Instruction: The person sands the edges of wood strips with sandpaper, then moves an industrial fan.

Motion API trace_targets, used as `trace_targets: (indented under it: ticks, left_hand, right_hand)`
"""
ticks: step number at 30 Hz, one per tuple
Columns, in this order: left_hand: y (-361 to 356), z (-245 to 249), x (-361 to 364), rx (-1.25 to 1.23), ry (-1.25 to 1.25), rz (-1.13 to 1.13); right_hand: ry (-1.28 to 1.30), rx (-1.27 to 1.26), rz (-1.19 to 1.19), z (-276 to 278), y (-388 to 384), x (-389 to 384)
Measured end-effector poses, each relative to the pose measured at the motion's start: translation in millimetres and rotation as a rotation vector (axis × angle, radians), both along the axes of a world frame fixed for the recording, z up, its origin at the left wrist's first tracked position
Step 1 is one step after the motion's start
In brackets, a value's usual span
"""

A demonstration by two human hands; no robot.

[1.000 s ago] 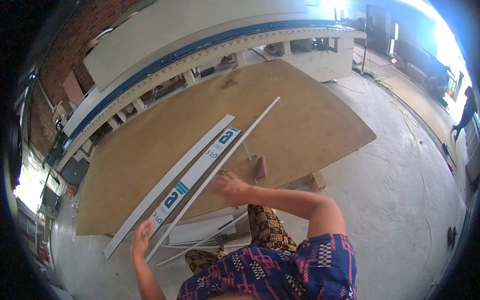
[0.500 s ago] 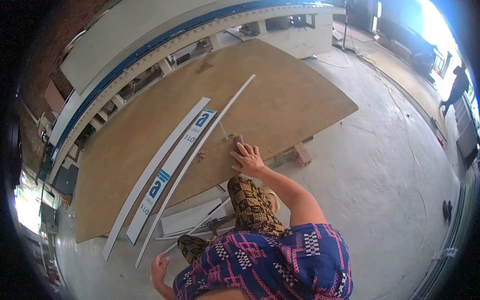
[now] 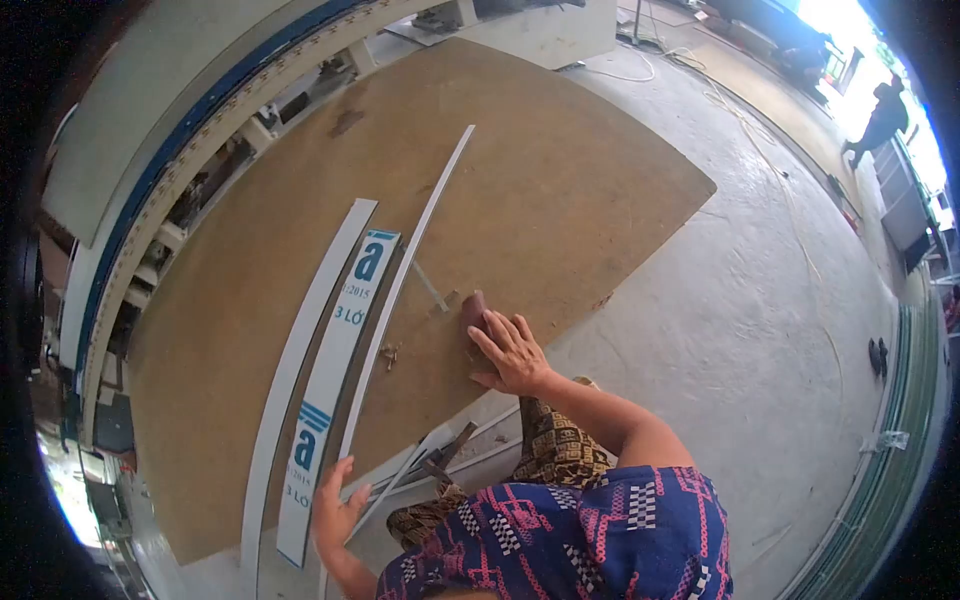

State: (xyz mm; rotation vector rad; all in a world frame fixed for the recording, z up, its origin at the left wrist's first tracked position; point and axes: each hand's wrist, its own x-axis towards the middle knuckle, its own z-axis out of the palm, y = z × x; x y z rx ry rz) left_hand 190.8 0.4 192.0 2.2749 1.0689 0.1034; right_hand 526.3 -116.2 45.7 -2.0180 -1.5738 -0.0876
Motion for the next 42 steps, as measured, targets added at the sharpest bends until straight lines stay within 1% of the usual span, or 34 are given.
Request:
trace_targets:
  ticks: [3,4,7,10,13,14,17,18,20,21,22,23,24,25,26,27,29,30,31,33,35,37,39,40,41,42]
  left_hand:
    - [42,2,53,0.072,0.022,-0.144]
    - [49,5,71,0.045,0.021,-0.164]
    - [55,3,123,-0.046,-0.009,-0.309]
    - [49,3,177,-0.099,0.075,-0.528]
    - [42,4,243,-0.222,0.08,-0.553]
    - [39,1,262,-0.141,0.114,-0.579]
    - [37,-19,320,-0.151,-0.15,-0.554]
    - [33,-30,342,-0.15,-0.197,-0.545]
    - [6,-35,391,-0.173,-0.075,-0.414]
    - [-1,-51,403,-0.181,-0.022,-0.347]
    - [-15,-61,422,-0.151,0.125,-0.372]
    - [-28,-78,437,-0.16,0.221,-0.353]
    - [-39,-97,448,-0.169,0.312,-0.334]
    - [-51,-104,461,-0.178,0.402,-0.314]
    - [-65,-93,473,-0.176,0.546,-0.291]
    - [-75,-87,484,-0.162,0.629,-0.281]
    - [-86,-84,497,-0.126,0.791,-0.271]
    - [-88,-82,501,-0.122,0.819,-0.287]
    - [-88,-82,502,-0.117,0.847,-0.306]
    - [-86,-82,501,-0.104,0.9,-0.342]
    - [-85,-84,500,-0.089,0.948,-0.375]
    - [-81,-85,503,-0.121,0.993,-0.395]
    - [-76,-88,505,-0.15,1.03,-0.414]
    - [-74,-91,505,-0.162,1.045,-0.424]
    - [-72,-92,507,-0.175,1.061,-0.433]
    - [-73,-88,510,-0.19,1.084,-0.423]
  right_hand:
    - [0.023,-0.06,-0.001,-3,7,2]
    - [0.021,-0.03,0.002,-4,6,3]
    - [0.027,-0.062,0.006,1,4,9]
    - [0.038,-0.077,0.025,7,6,13]
    - [0.107,-0.079,0.02,17,6,15]
    - [0.141,-0.079,0.019,20,3,14]
    - [0.345,0.061,-0.058,41,-16,20]
    - [0.354,0.021,-0.075,56,-37,31]
    - [0.417,0.076,-0.15,61,-90,62]
    - [0.442,0.103,-0.187,49,-114,70]
    - [0.437,0.059,-0.291,45,-150,87]
    - [0.418,0.015,-0.397,32,-188,102]
    - [0.385,-0.126,-0.465,16,-231,120]
    - [0.348,-0.266,-0.534,4,-273,139]
    - [0.247,-0.28,-0.596,10,-314,155]
    - [0.353,-0.491,-0.694,-7,-362,171]
    - [0.603,-0.825,-1.115,-26,-443,196]
    - [0.469,-0.698,-1.321,-52,-492,196]
    - [0.714,-0.686,-1.612,-25,-515,206]
    - [0.755,-0.751,-1.852,-22,-563,207]
    - [0.846,-0.708,-1.979,-8,-577,201]
    - [0.865,-0.732,-1.981,-39,-589,189]
    - [1.005,-0.679,-1.779,-70,-588,181]
    - [0.973,-0.823,-1.632,-57,-572,191]
    - [0.936,-0.962,-1.479,-25,-540,205]
    - [0.879,-0.956,-1.4,-12,-521,220]
